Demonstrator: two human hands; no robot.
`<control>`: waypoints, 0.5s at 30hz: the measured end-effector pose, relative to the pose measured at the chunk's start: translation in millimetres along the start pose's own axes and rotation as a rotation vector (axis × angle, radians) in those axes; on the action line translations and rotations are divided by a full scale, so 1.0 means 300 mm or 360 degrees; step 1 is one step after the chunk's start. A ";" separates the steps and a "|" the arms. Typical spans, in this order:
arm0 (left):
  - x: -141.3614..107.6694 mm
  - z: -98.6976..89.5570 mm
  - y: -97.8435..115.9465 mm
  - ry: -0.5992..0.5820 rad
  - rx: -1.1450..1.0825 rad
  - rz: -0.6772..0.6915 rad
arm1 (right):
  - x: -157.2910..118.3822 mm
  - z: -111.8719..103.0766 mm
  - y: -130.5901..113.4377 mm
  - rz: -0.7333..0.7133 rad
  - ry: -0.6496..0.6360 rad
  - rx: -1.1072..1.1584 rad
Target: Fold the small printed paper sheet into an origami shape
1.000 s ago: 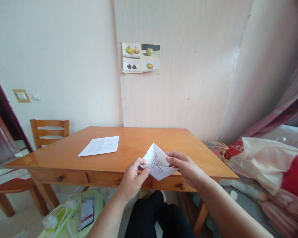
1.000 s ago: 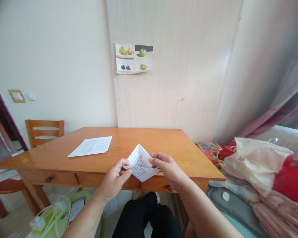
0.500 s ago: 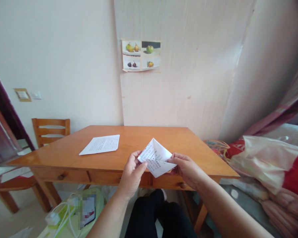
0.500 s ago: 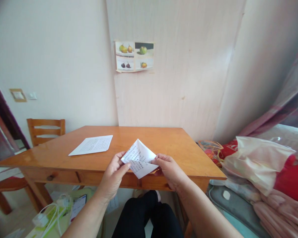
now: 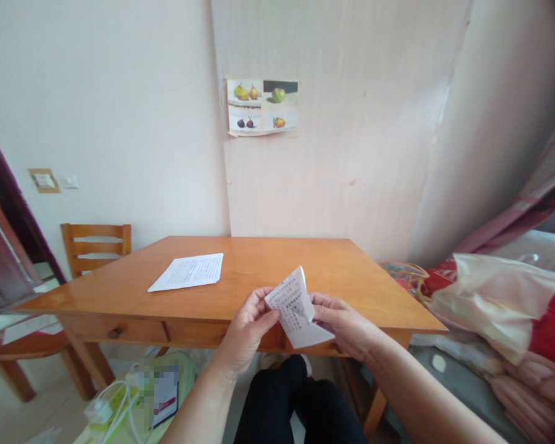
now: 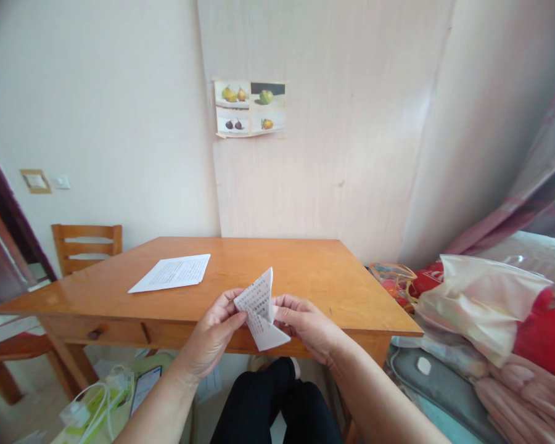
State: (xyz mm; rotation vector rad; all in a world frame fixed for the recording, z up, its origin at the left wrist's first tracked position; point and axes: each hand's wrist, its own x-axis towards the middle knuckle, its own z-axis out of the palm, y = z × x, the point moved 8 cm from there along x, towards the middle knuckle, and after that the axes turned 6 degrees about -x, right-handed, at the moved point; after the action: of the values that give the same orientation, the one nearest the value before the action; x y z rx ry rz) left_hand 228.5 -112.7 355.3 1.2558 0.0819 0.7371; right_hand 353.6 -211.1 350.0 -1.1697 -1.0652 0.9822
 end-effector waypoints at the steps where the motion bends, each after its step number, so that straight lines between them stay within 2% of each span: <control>1: -0.002 0.004 -0.002 -0.0009 0.0001 -0.0013 | -0.001 0.012 0.003 0.0002 -0.0031 -0.0024; 4: -0.010 0.013 -0.009 -0.0039 0.0022 -0.0045 | 0.003 0.021 0.006 -0.0040 0.0011 -0.0088; 10: -0.020 0.027 -0.011 -0.0092 0.0044 -0.0075 | 0.021 -0.021 0.022 -0.0125 0.0362 -0.0151; 15: -0.021 0.042 -0.015 -0.0125 0.0038 -0.0081 | 0.023 -0.025 0.012 -0.0237 0.0460 -0.0170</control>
State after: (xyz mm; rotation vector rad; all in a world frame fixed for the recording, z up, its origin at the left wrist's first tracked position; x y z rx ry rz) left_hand 231.3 -126.9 353.6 1.2996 0.0587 0.6437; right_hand 362.3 -205.7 346.7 -1.2567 -0.9645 0.6245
